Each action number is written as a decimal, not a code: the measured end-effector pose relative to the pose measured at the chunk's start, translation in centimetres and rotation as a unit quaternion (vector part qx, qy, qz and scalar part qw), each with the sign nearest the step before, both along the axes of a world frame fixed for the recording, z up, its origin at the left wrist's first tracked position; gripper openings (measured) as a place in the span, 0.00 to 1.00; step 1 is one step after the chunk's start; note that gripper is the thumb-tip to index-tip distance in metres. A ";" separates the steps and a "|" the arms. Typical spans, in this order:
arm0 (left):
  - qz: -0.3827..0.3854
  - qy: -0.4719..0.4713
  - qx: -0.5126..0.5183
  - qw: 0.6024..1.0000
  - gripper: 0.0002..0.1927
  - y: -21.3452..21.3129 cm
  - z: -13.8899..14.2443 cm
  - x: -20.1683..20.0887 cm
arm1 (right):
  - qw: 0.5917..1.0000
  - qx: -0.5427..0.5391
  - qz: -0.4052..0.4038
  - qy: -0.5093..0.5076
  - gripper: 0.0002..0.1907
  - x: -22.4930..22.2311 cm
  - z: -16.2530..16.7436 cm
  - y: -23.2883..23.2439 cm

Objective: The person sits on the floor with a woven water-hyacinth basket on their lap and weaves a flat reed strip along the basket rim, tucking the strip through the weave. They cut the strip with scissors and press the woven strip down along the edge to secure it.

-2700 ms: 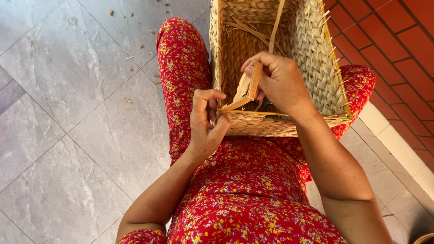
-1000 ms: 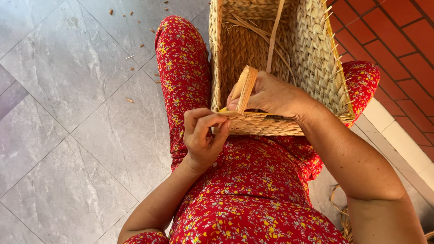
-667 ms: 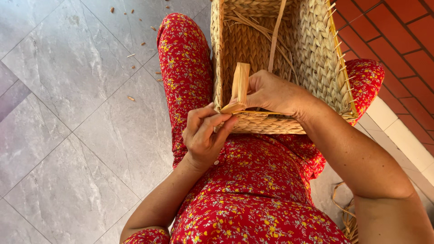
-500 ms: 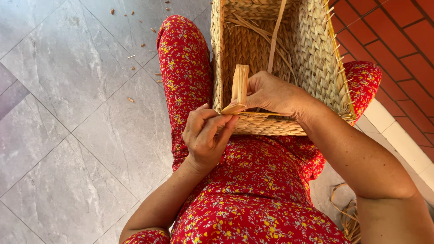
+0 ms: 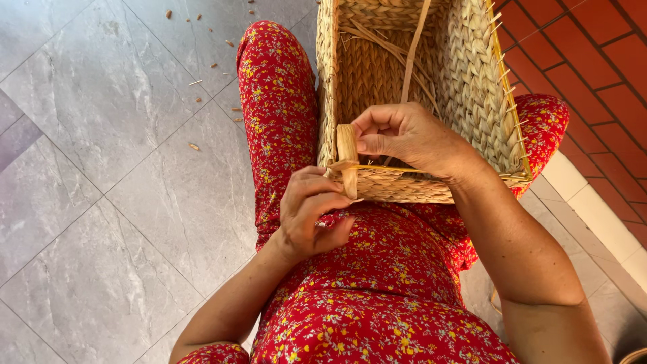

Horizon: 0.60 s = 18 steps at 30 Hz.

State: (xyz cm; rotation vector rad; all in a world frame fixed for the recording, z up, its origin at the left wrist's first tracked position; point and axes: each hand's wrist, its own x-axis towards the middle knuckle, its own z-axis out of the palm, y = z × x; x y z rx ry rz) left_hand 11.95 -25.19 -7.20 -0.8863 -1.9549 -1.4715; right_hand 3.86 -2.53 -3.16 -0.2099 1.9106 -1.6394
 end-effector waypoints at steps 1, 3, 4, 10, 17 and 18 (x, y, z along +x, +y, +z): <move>-0.044 -0.018 0.035 0.998 0.15 -0.2 0.0 0.0 | 1.000 0.006 0.007 0.004 0.11 0.0 -0.1 -0.2; -0.002 -0.194 0.172 0.966 0.15 0.0 0.0 0.2 | 0.997 0.027 -0.014 0.067 0.09 0.0 0.0 -0.5; 0.022 -0.281 0.238 0.930 0.16 0.0 0.0 0.3 | 0.991 0.042 -0.036 0.123 0.09 0.2 0.2 -0.7; 0.036 -0.250 0.069 0.965 0.09 -0.5 0.0 -1.3 | 0.855 0.188 -0.152 0.459 0.09 5.5 3.0 -0.6; 0.000 -0.247 0.082 0.966 0.06 -0.8 0.1 -1.6 | 0.770 0.249 -0.080 0.582 0.23 8.8 0.0 -3.2; -0.001 -0.249 0.081 0.965 0.05 -0.8 0.1 -1.6 | 0.771 0.231 -0.085 0.587 0.22 8.7 -0.2 -3.5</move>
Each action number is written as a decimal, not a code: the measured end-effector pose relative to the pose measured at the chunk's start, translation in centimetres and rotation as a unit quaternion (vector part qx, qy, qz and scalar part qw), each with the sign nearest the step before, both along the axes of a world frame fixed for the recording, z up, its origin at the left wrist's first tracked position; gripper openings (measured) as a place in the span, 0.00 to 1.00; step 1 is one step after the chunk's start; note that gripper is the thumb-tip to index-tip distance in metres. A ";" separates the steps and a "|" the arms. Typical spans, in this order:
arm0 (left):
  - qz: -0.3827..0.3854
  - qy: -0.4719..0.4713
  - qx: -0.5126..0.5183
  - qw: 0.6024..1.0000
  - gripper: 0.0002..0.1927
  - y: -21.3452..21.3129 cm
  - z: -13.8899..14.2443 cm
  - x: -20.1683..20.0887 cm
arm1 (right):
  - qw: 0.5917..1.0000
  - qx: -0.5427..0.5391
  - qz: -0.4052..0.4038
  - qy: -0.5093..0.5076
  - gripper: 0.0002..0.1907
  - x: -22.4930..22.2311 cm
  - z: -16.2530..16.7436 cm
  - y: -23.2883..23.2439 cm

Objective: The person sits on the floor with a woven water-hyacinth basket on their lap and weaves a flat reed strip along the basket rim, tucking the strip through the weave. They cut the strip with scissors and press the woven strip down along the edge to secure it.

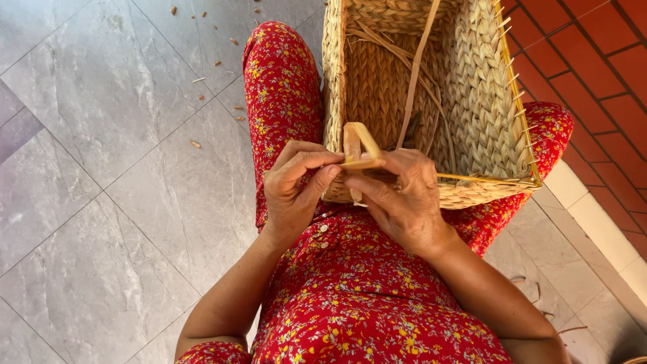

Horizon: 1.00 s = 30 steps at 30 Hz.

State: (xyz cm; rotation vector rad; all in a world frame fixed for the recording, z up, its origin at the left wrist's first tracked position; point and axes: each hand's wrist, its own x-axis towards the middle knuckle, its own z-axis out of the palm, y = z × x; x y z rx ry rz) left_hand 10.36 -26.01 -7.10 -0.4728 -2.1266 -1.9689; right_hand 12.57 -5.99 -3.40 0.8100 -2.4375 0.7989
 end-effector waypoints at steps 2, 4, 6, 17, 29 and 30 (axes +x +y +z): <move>-0.018 -0.034 0.041 0.998 0.05 0.1 -0.1 0.0 | 0.999 -0.035 0.018 0.016 0.19 -0.2 0.1 -0.4; -0.052 -0.096 0.124 0.986 0.05 0.4 -0.4 -0.2 | 0.996 -0.033 0.085 0.014 0.16 0.1 1.0 -0.6; -0.053 -0.088 0.126 0.987 0.05 0.5 -0.7 -0.4 | 0.983 -0.044 0.174 -0.037 0.13 0.6 2.5 -0.6; -0.057 -0.072 0.126 0.988 0.05 0.9 -0.9 -0.3 | 0.894 -0.136 0.336 -0.262 0.18 2.4 6.1 1.5; -0.003 0.039 -0.059 0.997 0.14 0.2 0.6 0.2 | 0.985 -0.048 0.149 -0.069 0.19 2.1 -0.1 0.4; -0.002 0.044 -0.062 0.997 0.15 0.3 0.6 0.2 | 0.984 -0.066 0.143 -0.078 0.18 2.4 0.0 0.4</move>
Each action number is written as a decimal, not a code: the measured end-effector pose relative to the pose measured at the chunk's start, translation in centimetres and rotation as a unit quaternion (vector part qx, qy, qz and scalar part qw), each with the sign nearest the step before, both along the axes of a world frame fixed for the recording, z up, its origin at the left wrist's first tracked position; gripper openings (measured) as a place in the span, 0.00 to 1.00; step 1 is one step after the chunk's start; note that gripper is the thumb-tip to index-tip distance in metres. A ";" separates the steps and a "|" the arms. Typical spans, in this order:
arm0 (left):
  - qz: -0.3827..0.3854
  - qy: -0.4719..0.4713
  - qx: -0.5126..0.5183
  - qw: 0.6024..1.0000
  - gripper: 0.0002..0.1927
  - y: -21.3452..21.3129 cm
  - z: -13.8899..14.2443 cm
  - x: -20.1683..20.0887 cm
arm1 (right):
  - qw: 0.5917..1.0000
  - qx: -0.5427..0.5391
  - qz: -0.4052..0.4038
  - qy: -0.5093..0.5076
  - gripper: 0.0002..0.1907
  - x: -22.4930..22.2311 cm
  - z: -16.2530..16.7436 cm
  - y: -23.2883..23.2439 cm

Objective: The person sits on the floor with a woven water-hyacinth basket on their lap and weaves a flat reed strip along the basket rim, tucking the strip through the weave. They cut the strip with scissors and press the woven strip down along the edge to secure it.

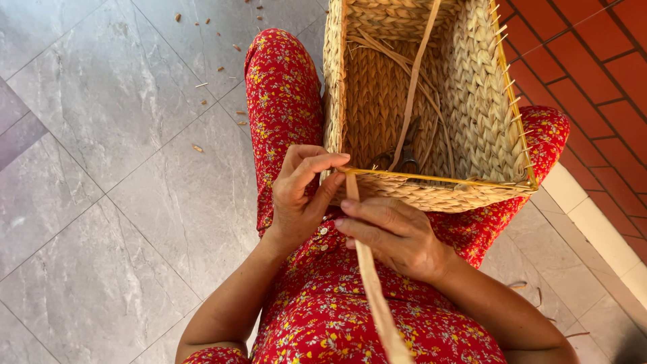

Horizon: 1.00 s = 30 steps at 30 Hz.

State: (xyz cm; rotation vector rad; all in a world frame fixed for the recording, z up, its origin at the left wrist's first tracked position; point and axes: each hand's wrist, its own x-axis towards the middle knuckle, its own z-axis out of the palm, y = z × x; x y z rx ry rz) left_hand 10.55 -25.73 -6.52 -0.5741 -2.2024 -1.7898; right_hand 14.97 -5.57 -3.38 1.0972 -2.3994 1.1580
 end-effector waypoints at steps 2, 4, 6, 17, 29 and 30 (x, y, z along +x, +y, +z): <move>0.000 0.005 0.000 1.000 0.15 0.2 0.0 0.0 | 0.999 -0.032 -0.010 -0.025 0.18 0.6 0.5 0.1; -0.001 0.006 0.004 1.000 0.14 0.3 0.1 -0.1 | 0.997 -0.046 -0.010 -0.062 0.16 1.0 1.1 0.3; -0.006 0.020 -0.020 1.000 0.14 0.2 0.3 -0.4 | 0.992 -0.062 -0.021 -0.109 0.14 0.9 1.7 0.5; 0.036 0.021 -0.089 0.995 0.05 1.4 2.2 -1.4 | 0.913 -0.295 -0.204 -0.197 0.16 -10.2 6.0 1.6; -0.075 -0.036 -0.068 0.994 0.10 -0.2 3.0 -1.7 | 0.976 0.026 -0.196 0.089 0.09 -13.4 5.2 4.4; -0.069 -0.046 -0.057 0.995 0.09 0.1 2.8 -1.7 | 0.986 -0.012 -0.162 0.041 0.08 -13.0 5.2 4.5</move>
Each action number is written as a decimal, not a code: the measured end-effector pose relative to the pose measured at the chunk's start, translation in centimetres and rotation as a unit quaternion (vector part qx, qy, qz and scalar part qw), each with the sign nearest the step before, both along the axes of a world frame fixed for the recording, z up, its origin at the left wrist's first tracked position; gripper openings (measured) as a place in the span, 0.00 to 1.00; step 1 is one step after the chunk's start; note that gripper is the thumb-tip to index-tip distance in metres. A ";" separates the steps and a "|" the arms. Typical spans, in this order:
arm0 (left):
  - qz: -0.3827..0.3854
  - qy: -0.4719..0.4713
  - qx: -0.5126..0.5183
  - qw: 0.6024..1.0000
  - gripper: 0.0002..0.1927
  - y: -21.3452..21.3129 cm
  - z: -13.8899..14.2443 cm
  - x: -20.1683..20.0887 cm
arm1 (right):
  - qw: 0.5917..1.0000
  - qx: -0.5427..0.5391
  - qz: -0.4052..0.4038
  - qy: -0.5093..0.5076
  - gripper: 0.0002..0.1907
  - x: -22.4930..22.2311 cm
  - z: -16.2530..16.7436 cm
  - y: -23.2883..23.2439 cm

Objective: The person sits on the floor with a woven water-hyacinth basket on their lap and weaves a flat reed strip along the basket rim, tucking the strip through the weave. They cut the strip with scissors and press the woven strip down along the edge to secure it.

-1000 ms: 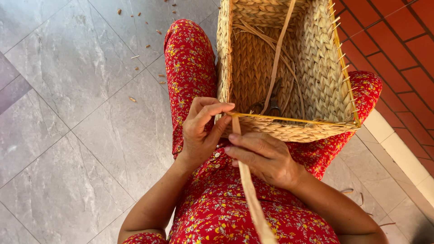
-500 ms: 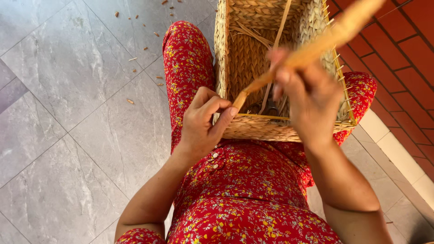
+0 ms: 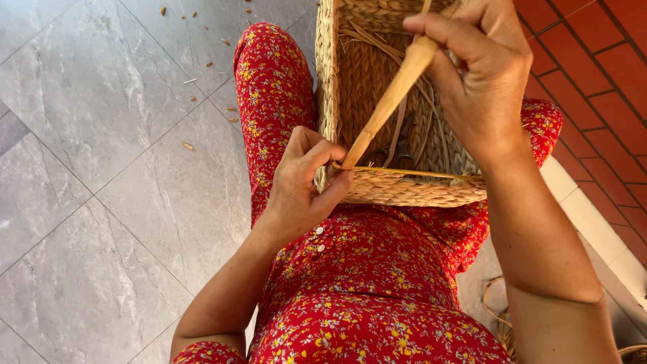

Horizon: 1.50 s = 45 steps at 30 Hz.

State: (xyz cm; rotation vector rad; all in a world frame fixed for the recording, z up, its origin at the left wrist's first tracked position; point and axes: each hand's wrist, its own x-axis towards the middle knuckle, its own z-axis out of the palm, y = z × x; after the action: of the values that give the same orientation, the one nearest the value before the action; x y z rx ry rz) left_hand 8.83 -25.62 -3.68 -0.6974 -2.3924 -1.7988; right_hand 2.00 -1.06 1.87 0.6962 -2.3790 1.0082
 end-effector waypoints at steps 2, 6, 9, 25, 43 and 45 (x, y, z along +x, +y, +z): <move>0.008 -0.006 0.006 1.000 0.09 0.3 -0.1 -0.1 | 0.990 -0.089 0.055 -0.100 0.10 1.1 -0.2 0.0; 0.017 0.006 -0.020 1.000 0.08 0.5 0.0 0.0 | 0.918 -0.233 0.061 -0.316 0.16 2.6 -1.1 -0.4; 0.047 0.014 -0.079 0.996 0.09 0.7 0.3 0.3 | 0.910 -0.240 0.067 -0.333 0.15 2.9 -2.0 -1.2; 0.048 0.014 -0.040 0.998 0.20 1.0 -1.3 1.0 | 0.908 -0.153 0.053 -0.388 0.17 2.9 -3.9 -2.7; -0.019 0.026 -0.037 0.999 0.13 0.0 -0.1 -0.2 | 0.863 -0.123 0.193 -0.451 0.12 2.4 -5.0 -1.7; -0.048 0.020 -0.039 0.998 0.14 -0.7 0.2 -0.5 | 0.866 -0.119 0.199 -0.443 0.12 2.5 -5.2 -2.0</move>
State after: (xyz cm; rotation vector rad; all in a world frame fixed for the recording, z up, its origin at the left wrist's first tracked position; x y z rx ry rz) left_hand 8.28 -26.31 -3.43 -0.8633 -2.4553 -1.7151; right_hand 4.50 -3.05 -3.33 0.7446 -2.7959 2.1375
